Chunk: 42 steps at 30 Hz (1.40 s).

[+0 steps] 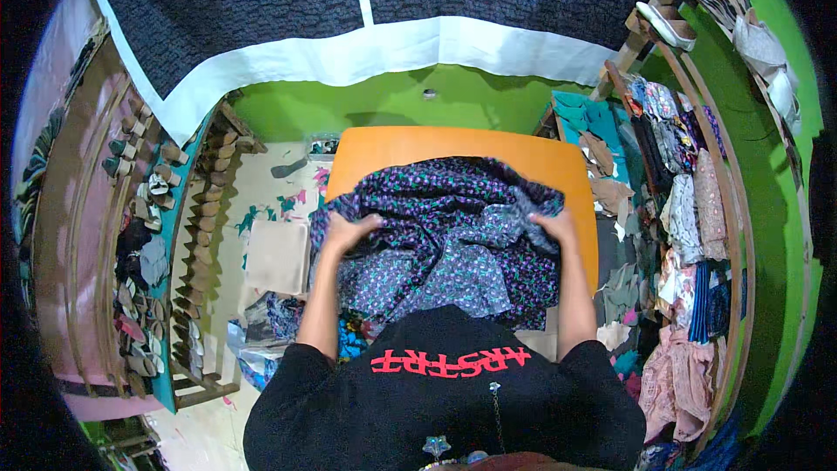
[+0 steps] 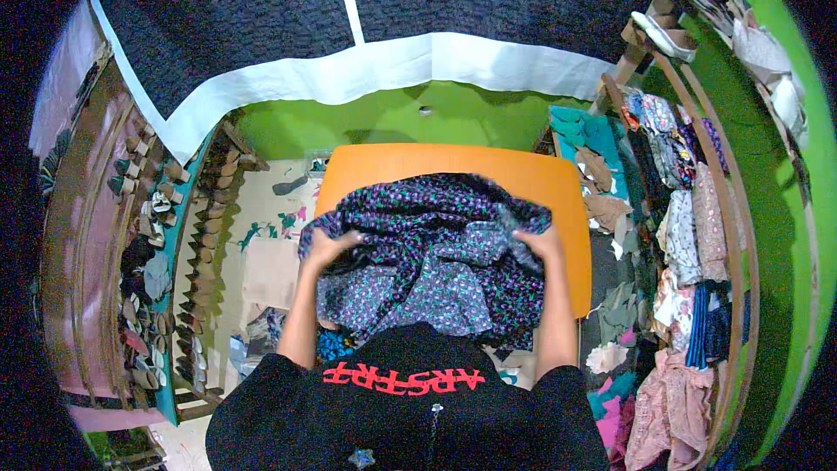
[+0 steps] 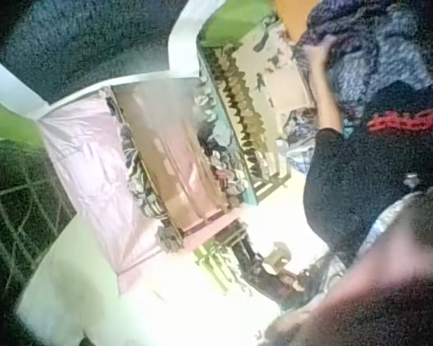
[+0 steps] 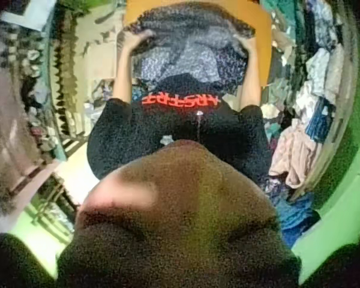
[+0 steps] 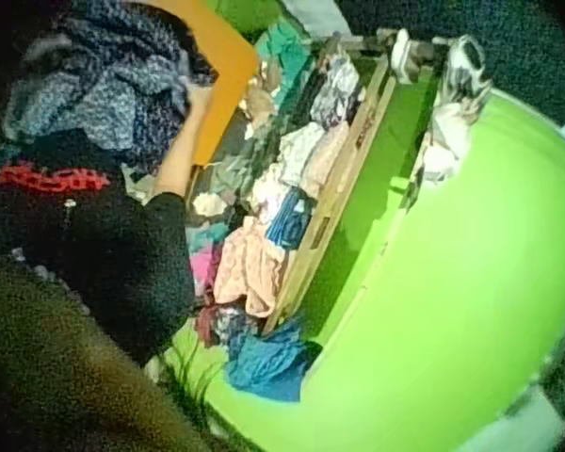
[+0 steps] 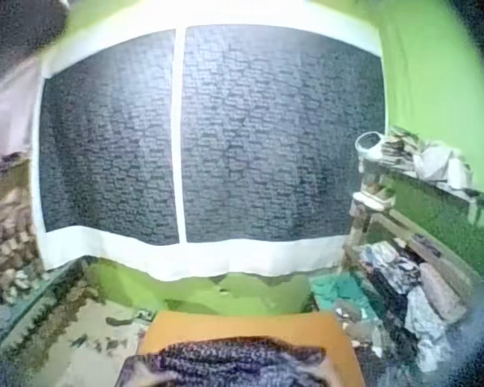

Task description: Fold several pieces of fabric or garments on a table and place them on a shelf.

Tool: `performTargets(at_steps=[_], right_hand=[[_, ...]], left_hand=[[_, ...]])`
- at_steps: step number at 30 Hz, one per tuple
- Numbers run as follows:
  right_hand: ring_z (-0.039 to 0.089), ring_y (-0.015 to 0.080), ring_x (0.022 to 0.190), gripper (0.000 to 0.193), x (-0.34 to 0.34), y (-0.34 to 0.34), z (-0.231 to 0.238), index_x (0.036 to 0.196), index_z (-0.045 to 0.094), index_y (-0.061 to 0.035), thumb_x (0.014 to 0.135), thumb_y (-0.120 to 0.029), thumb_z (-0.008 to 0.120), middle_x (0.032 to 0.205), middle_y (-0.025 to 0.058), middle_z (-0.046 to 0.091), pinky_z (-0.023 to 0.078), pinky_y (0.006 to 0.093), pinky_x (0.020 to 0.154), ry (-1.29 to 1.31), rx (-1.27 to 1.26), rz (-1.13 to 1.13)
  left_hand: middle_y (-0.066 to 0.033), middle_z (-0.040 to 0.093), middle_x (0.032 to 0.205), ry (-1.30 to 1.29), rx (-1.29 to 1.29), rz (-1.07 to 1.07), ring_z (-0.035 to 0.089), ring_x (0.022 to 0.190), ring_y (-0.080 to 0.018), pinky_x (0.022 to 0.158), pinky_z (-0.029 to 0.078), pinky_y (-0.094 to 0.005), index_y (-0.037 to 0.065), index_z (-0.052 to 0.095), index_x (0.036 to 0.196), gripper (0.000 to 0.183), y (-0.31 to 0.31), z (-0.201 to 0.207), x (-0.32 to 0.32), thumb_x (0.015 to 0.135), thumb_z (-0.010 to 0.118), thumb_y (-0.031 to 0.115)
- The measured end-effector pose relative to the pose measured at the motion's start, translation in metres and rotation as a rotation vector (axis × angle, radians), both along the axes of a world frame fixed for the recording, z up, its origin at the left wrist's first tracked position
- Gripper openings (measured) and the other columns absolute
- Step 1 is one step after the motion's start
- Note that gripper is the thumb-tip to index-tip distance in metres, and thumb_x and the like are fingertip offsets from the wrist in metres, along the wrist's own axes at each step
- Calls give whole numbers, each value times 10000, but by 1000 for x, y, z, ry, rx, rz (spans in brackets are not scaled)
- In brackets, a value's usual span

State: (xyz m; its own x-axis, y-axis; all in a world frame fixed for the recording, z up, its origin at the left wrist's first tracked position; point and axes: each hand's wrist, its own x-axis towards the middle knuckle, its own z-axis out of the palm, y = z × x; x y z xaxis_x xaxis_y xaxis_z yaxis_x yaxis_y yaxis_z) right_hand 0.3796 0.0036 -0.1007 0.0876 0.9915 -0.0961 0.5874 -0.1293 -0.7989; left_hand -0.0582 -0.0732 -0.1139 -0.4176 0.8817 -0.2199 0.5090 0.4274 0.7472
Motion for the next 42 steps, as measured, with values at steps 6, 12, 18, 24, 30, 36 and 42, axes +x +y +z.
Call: performTargets(at_steps=[6, 12, 18, 24, 30, 36, 42], right_hand=[[525, 344, 911, 910, -36, -12, -66, 1246, 205, -23, 568, -357, 713, 992, 219, 531, 424, 437, 752, -512, -376, -208], [550, 375, 775, 397, -34, 0, -76, 881, 546, 31, 689, -311, 606, 802, 235, 569, 445, 423, 682, -535, -78, -206], [425, 433, 976, 485, -25, 107, -36, 1050, 399, 129, 754, -234, 524, 1010, 322, 463, 300, 430, 879, -287, 558, -220], [509, 376, 664, 427, -6, 210, 139, 791, 467, 118, 781, -303, 531, 678, 268, 508, 357, 446, 600, 126, 829, -459], [523, 335, 760, 473, 31, 198, 228, 832, 489, 97, 695, -332, 633, 810, 238, 543, 399, 370, 723, -38, 960, -225], [529, 323, 732, 481, 98, 181, 203, 739, 482, 120, 705, -339, 622, 751, 234, 535, 400, 386, 676, -435, 714, -347], [532, 401, 836, 607, 232, 167, 103, 882, 520, 147, 714, -434, 575, 840, 278, 560, 409, 387, 731, -515, 694, -617]], left_hand=[[-181, 503, 1033, 497, -443, -28, 505, 956, -278, 800, 392, -404, -62, 296, 1134, 858, 4, -28, 51, 564, 697, 437], [-174, 586, 851, 566, -335, -147, 562, 830, -302, 718, 405, -441, -77, 496, 936, 415, 19, -69, 54, 729, 570, 275], [-315, 525, 850, 193, 175, 176, 510, 840, -425, 751, 397, -441, -124, 451, 887, 410, 117, -72, 32, 688, 529, 226], [-181, 545, 972, -128, 931, 211, 510, 910, -251, 836, 359, -331, -47, 454, 1036, 337, 240, 115, 28, 714, 490, 49], [-83, 582, 704, 155, 754, -131, 550, 619, -155, 574, 446, -285, -56, 547, 728, 277, 230, 262, -39, 514, 674, 64], [-157, 558, 890, 163, 825, 33, 536, 846, -254, 762, 403, -335, -15, 448, 977, 374, 209, 222, -153, 629, 558, 65], [-258, 513, 937, 465, 784, 416, 456, 931, -404, 826, 344, -400, -43, 451, 946, 328, 204, 192, -173, 631, 421, 42]])
